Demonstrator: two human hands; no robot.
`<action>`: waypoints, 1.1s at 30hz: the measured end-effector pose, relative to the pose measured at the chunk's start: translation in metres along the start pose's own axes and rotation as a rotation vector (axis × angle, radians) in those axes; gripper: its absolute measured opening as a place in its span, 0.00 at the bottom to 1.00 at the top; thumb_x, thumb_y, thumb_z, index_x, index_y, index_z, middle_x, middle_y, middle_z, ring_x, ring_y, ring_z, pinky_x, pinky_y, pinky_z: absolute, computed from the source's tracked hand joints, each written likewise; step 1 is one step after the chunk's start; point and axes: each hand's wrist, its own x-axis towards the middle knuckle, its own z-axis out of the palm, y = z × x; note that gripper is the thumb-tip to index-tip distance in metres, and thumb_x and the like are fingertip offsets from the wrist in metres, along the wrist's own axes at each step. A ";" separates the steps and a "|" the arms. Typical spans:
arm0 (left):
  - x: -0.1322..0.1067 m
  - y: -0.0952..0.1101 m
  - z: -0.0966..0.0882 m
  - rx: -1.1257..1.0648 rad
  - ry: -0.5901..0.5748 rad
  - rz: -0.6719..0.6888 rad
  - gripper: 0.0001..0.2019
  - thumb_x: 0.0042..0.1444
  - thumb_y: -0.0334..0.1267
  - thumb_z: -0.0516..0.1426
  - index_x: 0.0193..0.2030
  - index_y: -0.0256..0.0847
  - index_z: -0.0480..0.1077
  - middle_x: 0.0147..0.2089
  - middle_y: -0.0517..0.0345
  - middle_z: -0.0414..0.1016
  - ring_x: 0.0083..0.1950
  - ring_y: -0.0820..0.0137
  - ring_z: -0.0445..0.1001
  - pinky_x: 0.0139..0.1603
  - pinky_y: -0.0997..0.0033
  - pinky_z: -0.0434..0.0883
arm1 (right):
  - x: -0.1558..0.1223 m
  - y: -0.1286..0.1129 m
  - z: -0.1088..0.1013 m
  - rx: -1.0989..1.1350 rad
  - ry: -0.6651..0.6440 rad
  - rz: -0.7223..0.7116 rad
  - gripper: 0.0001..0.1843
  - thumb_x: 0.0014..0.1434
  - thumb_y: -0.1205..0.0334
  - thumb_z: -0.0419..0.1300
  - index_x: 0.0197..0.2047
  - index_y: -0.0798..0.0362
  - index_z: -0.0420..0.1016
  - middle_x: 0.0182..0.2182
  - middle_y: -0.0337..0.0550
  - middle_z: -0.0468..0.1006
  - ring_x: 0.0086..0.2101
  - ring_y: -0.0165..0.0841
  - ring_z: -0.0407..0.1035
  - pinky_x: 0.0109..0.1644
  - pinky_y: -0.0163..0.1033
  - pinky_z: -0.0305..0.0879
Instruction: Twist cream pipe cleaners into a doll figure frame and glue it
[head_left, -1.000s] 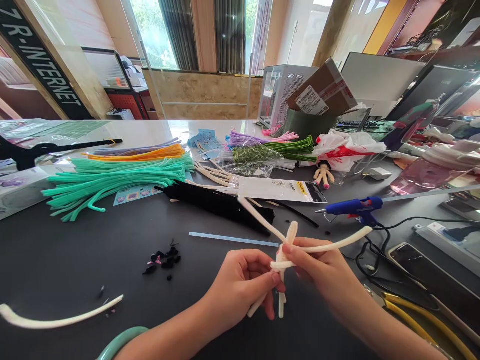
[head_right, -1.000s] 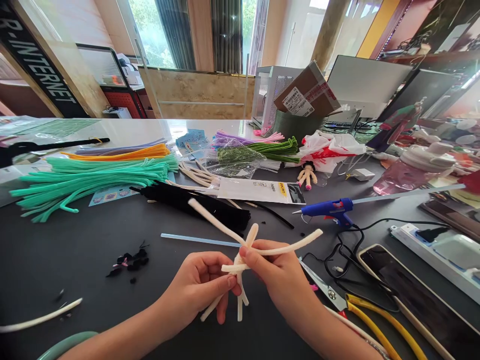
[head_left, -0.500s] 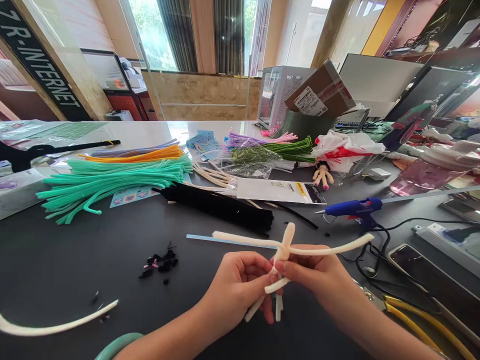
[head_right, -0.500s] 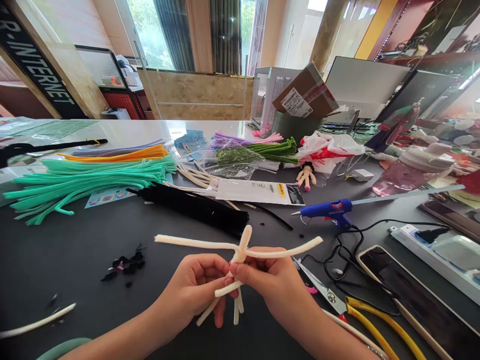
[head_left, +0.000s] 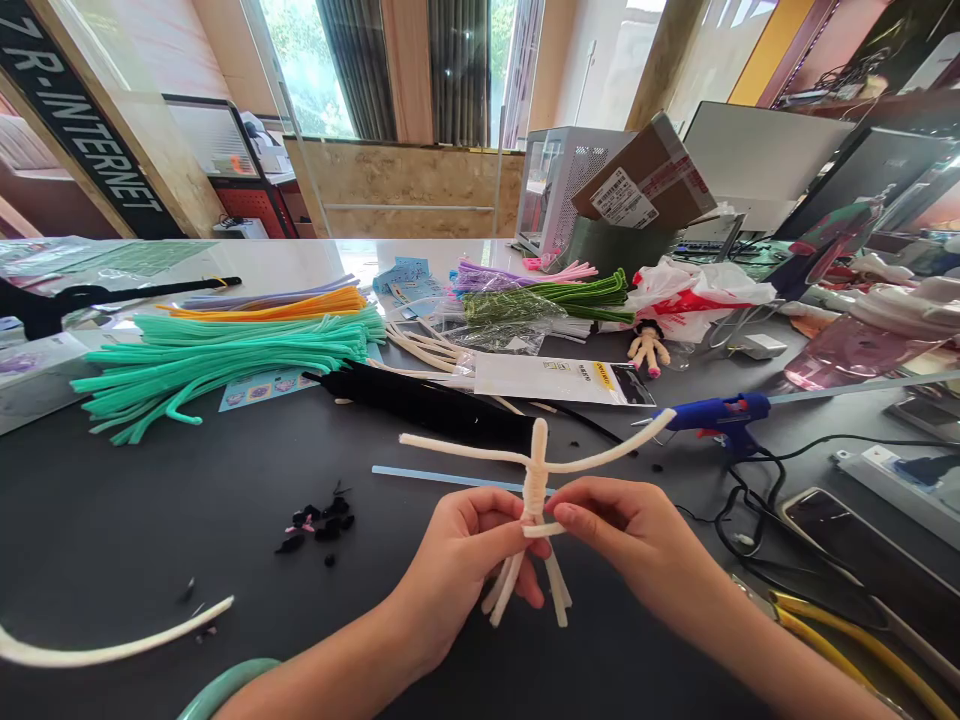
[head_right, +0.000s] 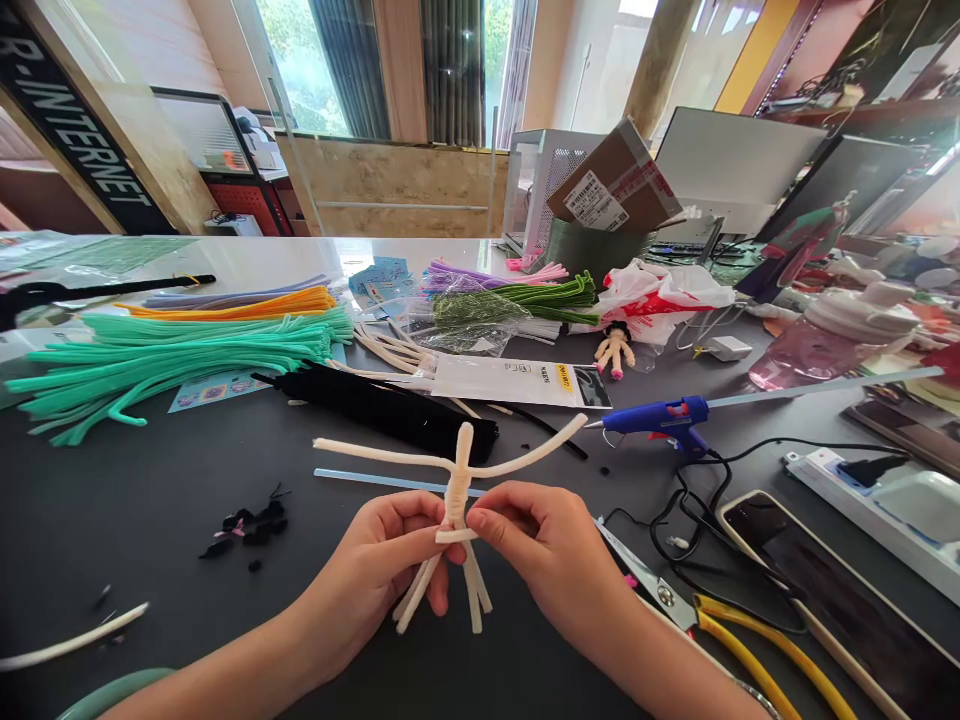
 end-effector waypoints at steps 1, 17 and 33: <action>0.000 0.000 0.000 -0.010 0.003 0.001 0.05 0.46 0.32 0.61 0.28 0.34 0.68 0.24 0.58 0.76 0.17 0.77 0.71 0.16 0.82 0.59 | -0.001 0.001 0.000 -0.049 0.020 -0.006 0.16 0.56 0.52 0.57 0.28 0.56 0.77 0.24 0.42 0.75 0.27 0.31 0.65 0.26 0.33 0.57; -0.001 -0.002 -0.003 -0.022 -0.020 0.012 0.05 0.48 0.32 0.59 0.28 0.35 0.66 0.26 0.58 0.76 0.19 0.76 0.72 0.23 0.78 0.65 | -0.012 0.004 0.004 -0.511 0.372 -0.509 0.13 0.58 0.62 0.59 0.23 0.54 0.72 0.18 0.34 0.64 0.18 0.24 0.56 0.21 0.30 0.52; 0.001 -0.004 -0.004 0.032 -0.079 0.020 0.09 0.48 0.34 0.61 0.28 0.36 0.64 0.27 0.58 0.76 0.20 0.75 0.72 0.26 0.77 0.67 | -0.014 0.001 0.009 -0.693 0.461 -0.639 0.23 0.64 0.56 0.52 0.19 0.54 0.71 0.15 0.32 0.62 0.15 0.21 0.55 0.20 0.28 0.52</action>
